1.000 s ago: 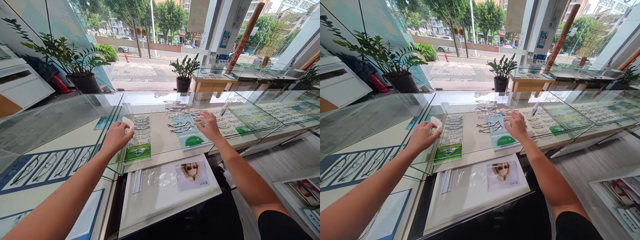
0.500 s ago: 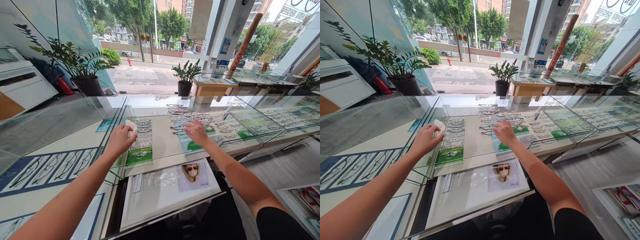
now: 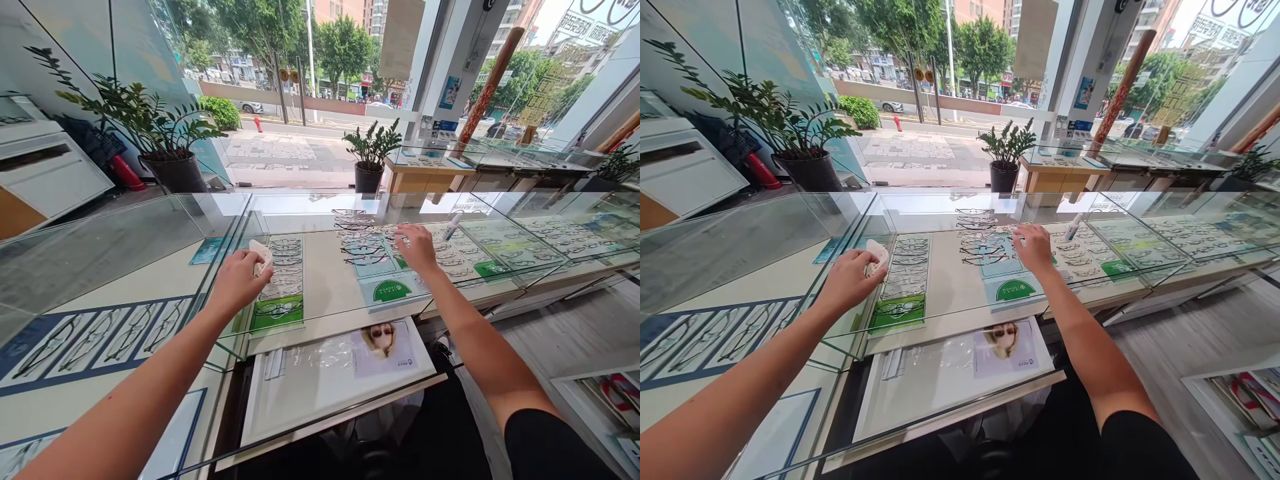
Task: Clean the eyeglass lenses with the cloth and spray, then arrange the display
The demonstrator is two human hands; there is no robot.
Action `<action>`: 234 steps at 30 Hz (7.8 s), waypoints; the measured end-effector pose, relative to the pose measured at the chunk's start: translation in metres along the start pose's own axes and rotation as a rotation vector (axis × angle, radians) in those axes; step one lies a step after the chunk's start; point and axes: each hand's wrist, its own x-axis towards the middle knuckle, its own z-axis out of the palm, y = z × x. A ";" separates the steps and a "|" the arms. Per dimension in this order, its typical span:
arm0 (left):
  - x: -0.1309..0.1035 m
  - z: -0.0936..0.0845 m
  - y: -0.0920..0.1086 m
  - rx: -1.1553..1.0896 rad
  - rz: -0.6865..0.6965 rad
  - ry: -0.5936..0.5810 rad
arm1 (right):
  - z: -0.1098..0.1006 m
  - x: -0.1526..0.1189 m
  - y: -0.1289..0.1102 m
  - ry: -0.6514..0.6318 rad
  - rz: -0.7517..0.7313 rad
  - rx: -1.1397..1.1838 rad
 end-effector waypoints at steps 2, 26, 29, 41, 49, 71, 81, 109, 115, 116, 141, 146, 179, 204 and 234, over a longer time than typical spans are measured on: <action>0.000 0.000 0.000 -0.009 0.001 0.001 | -0.003 0.000 0.018 -0.002 0.078 -0.051; 0.018 -0.015 -0.022 -1.390 -0.690 0.304 | 0.007 -0.120 -0.144 -0.311 -0.791 0.200; 0.024 -0.020 -0.047 -1.721 -0.700 0.134 | 0.030 -0.159 -0.155 -0.585 -0.930 0.218; 0.010 -0.020 -0.066 -1.907 -0.621 0.114 | 0.191 -0.096 -0.221 -0.692 -0.423 0.163; 0.010 -0.028 -0.061 -1.996 -0.628 0.024 | 0.221 -0.088 -0.236 -0.760 -0.402 0.087; 0.008 -0.052 -0.052 -2.148 -0.687 -0.172 | -0.037 -0.046 -0.230 -0.820 -0.450 0.455; 0.006 -0.059 -0.050 -2.246 -0.731 -0.201 | 0.044 0.018 -0.184 -0.663 -0.430 0.113; 0.005 -0.055 -0.050 -2.271 -0.749 -0.205 | 0.082 -0.166 -0.255 -0.426 -1.011 0.468; 0.005 -0.054 -0.050 -2.275 -0.742 -0.218 | 0.135 -0.132 -0.234 -0.980 -0.611 -0.013; 0.005 -0.054 -0.050 -2.279 -0.744 -0.219 | 0.142 -0.122 -0.231 -0.987 -0.570 -0.050; 0.004 -0.048 -0.049 -2.318 -0.715 -0.238 | 0.254 -0.033 -0.229 -0.849 -0.291 -0.042; 0.005 -0.047 -0.050 -2.319 -0.729 -0.234 | 0.258 -0.031 -0.224 -0.798 -0.397 0.003; 0.005 -0.048 -0.049 -2.325 -0.710 -0.248 | 0.195 -0.058 -0.229 -0.717 -0.408 0.000; 0.009 -0.056 -0.046 -2.220 -0.704 -0.228 | -0.012 0.053 -0.240 -0.646 -0.491 0.272; 0.009 -0.054 -0.046 -2.186 -0.684 -0.232 | 0.085 0.085 -0.169 -0.781 -0.451 -0.214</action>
